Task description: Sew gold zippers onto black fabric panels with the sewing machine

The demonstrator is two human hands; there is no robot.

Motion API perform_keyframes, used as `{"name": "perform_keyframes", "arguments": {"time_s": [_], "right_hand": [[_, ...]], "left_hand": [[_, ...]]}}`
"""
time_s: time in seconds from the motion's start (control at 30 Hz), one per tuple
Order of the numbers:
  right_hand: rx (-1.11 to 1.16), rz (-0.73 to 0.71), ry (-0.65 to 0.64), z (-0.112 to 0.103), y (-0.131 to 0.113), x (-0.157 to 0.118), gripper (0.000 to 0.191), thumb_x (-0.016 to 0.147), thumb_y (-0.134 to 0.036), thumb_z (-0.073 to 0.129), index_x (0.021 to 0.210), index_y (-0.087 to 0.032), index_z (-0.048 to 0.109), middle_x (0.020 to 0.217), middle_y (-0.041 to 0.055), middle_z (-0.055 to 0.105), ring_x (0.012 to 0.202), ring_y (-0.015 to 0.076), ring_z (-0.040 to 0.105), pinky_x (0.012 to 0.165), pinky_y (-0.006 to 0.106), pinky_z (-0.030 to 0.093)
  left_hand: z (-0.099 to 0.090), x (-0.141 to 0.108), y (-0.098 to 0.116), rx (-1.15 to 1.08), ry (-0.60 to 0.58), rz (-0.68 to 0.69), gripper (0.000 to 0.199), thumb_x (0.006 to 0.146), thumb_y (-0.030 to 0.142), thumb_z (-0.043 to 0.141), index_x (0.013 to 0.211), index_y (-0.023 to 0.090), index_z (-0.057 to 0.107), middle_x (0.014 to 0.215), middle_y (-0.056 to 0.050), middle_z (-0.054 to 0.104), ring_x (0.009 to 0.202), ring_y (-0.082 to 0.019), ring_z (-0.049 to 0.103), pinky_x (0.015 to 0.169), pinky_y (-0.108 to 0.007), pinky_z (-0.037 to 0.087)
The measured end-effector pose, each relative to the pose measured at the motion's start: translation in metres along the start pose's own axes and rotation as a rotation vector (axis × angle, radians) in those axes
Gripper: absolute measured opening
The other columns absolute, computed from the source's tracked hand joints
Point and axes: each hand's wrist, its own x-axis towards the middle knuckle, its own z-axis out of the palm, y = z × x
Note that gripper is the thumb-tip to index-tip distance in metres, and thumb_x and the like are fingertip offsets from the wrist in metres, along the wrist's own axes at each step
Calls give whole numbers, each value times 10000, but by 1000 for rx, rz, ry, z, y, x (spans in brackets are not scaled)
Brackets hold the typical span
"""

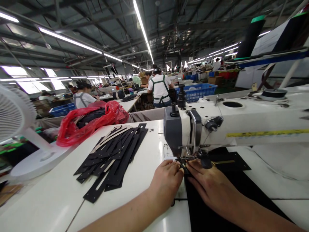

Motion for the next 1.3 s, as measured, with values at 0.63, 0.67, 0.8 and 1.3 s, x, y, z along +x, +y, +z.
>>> {"name": "perform_keyframes", "arguments": {"time_s": [0.63,0.67,0.8,1.3], "right_hand": [[63,33,-68,2,7,4,340,871,-148,424,1189,-167,543,1079,120,626,1072,231,556,946,426,439],[61,35,-70,2,7,5,339,872,-149,424,1189,-165,543,1089,124,622,1075,232,554,947,428,437],[53,48,-72,3,8,5,317,871,-156,432,1162,-159,557,1096,125,623,1073,236,558,939,426,445],[75,66,-57,3,10,5,309,873,-178,429,1151,-169,565,1092,107,630,1074,229,558,949,413,437]], "left_hand": [[4,4,-6,-55,15,-33,149,882,119,484,789,130,600,820,-71,659,809,-186,635,805,-343,504],[4,4,-6,-72,14,-42,138,879,116,490,799,130,601,830,-73,662,819,-189,636,812,-346,502],[6,1,-8,-114,24,-61,107,861,95,509,823,133,602,880,-71,675,855,-184,639,846,-340,494],[10,2,-9,-159,75,-128,124,854,69,508,807,153,586,845,-40,674,801,-162,643,857,-331,485]]}}
